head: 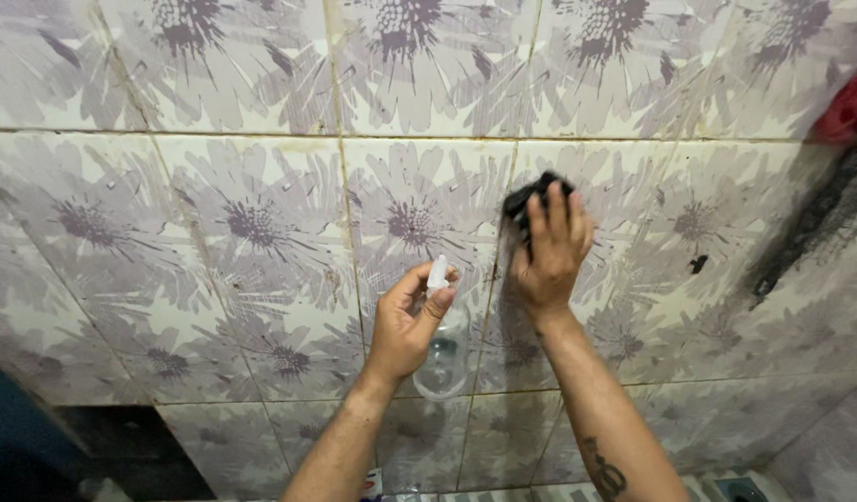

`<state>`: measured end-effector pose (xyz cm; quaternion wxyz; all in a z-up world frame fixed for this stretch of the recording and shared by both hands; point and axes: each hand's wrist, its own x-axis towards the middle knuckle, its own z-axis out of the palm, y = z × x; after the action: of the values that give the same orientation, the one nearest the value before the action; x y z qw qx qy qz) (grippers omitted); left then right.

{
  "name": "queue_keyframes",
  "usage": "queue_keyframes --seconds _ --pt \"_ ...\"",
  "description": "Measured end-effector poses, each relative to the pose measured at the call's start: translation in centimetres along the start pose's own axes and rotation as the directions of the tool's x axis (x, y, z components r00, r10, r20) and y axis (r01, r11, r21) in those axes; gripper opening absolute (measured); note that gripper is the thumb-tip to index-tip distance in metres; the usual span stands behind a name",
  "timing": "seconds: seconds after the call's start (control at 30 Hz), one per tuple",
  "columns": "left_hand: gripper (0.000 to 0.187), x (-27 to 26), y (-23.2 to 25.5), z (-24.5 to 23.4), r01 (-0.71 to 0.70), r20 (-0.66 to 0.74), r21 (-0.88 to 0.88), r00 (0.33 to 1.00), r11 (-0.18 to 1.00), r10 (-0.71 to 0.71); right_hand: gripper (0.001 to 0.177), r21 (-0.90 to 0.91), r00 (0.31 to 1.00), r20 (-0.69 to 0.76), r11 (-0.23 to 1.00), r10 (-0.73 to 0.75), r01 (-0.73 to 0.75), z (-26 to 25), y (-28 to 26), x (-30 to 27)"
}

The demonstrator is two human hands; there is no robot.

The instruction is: The person cleans a metal door with a glass panel and adjacent tiled walls using a spray bottle and cloths. They spray liquid onto the surfaces and wipe them with a yellow sponge and a black cloth, moving between the door and the wall.

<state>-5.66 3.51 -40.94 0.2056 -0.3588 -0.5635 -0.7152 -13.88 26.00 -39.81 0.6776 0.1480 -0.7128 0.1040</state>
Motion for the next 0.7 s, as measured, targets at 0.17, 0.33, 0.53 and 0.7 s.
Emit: queue_keyframes --seconds 0.17,0.33,0.53,0.7 --pt "0.034 -1.3 0.8 -0.9 -0.035 -0.030 0.091 0.999 0.995 0.038 0.059 0.063 0.957 0.175 0.973 -0.230 0.223 -1.5 -0.4 -5.4" --pt "0.033 -1.7 1.8 -2.4 0.027 -0.076 0.103 0.997 0.994 -0.020 0.056 -0.095 0.878 0.342 0.918 -0.334 0.386 -2.7 0.7 -3.3" --pt "0.036 -0.2 3.2 -5.1 -0.155 -0.141 -0.063 0.979 0.986 0.145 0.066 0.179 0.989 -0.028 0.972 -0.146 0.149 0.3 -3.0 9.2" --pt "0.037 -0.2 3.8 -7.5 -0.062 -0.191 -0.016 0.980 0.998 0.058 0.058 0.059 0.927 0.050 0.927 -0.373 0.370 4.4 -9.0 8.5"
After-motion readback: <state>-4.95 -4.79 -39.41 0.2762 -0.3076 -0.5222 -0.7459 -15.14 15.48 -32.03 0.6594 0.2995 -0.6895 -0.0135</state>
